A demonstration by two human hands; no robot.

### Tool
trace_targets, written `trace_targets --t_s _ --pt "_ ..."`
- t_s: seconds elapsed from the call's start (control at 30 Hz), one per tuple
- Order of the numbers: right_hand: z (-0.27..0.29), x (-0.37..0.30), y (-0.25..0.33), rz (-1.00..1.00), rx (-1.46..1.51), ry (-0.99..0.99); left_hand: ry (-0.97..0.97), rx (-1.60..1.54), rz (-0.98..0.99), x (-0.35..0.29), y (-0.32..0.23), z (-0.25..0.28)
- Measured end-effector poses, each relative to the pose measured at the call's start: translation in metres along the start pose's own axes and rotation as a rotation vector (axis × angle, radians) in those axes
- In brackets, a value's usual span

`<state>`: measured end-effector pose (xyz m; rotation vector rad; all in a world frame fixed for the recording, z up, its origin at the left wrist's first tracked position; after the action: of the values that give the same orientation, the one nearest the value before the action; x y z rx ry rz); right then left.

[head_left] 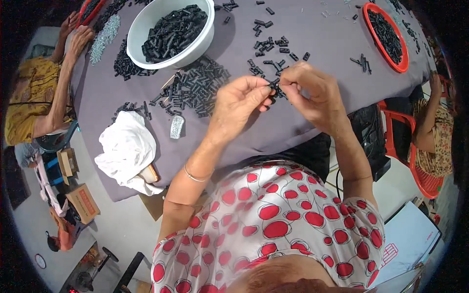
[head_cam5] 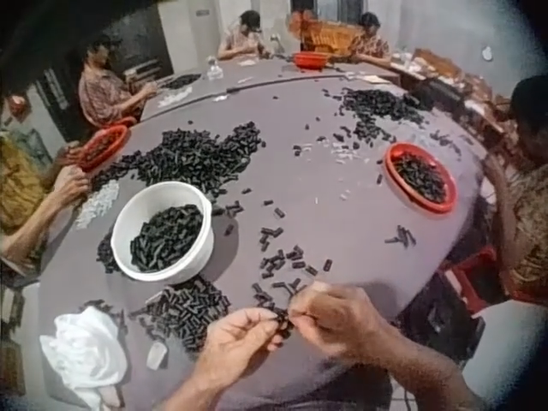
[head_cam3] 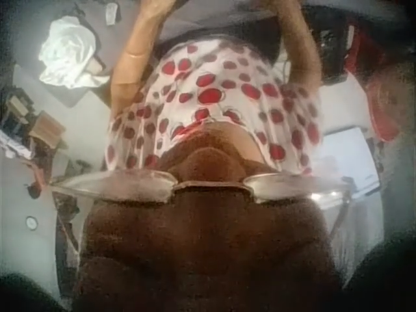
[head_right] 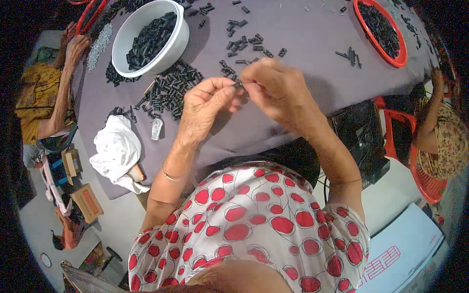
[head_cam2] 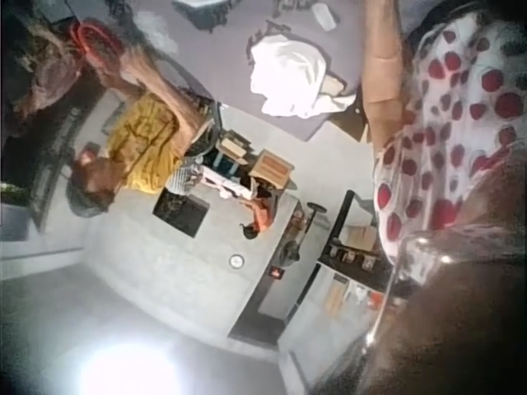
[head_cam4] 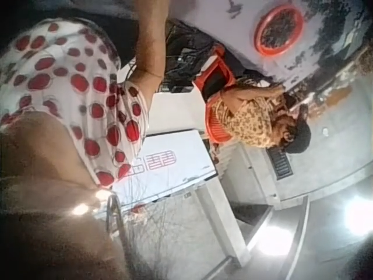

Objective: Assembling small black plastic tubes with metal pin inserts at a workbench.

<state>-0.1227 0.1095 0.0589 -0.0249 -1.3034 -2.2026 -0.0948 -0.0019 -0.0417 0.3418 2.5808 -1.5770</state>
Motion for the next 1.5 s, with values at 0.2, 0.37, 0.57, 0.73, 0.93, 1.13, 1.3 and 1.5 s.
trace_targets --t_s 0.2,0.37,0.57,0.73,0.93,1.13,1.3,1.5 --pt "-0.005 -0.002 0.005 0.046 -0.097 0.046 0.021 0.069 -0.047 0.0 0.0 -0.001" --pt "-0.008 -0.004 0.006 0.049 -0.129 0.046 0.045 0.158 -0.085 0.002 -0.002 -0.002" --pt "-0.009 -0.007 0.003 -0.041 -0.093 -0.014 0.019 0.059 -0.025 0.002 0.0 -0.001" --pt "-0.013 -0.019 0.011 0.083 -0.171 -0.154 0.057 -0.058 -0.032 0.004 0.002 -0.002" --pt "0.034 -0.031 -0.027 -0.141 -0.244 -0.332 0.064 -0.416 0.023 0.004 0.001 0.007" --pt "0.041 -0.034 -0.056 -0.198 -0.357 -0.359 0.057 -0.383 0.051 0.004 0.004 0.003" --pt "0.024 -0.028 -0.047 -0.066 -0.531 -0.35 0.026 -0.337 0.05 0.004 0.004 0.008" --pt "0.023 -0.027 -0.054 -0.095 -0.597 -0.361 0.046 -0.336 0.037 0.006 0.006 0.003"
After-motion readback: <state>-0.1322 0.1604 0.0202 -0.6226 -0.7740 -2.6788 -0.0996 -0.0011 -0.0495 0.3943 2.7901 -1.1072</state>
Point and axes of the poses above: each hand's wrist, its own x-axis towards the middle knuckle, its own z-axis out of the back of the hand, y = z × x, the point moved 10 cm from there along x, towards the middle knuckle, and after that the axes turned 5 degrees about -z, right-handed, at the moved point
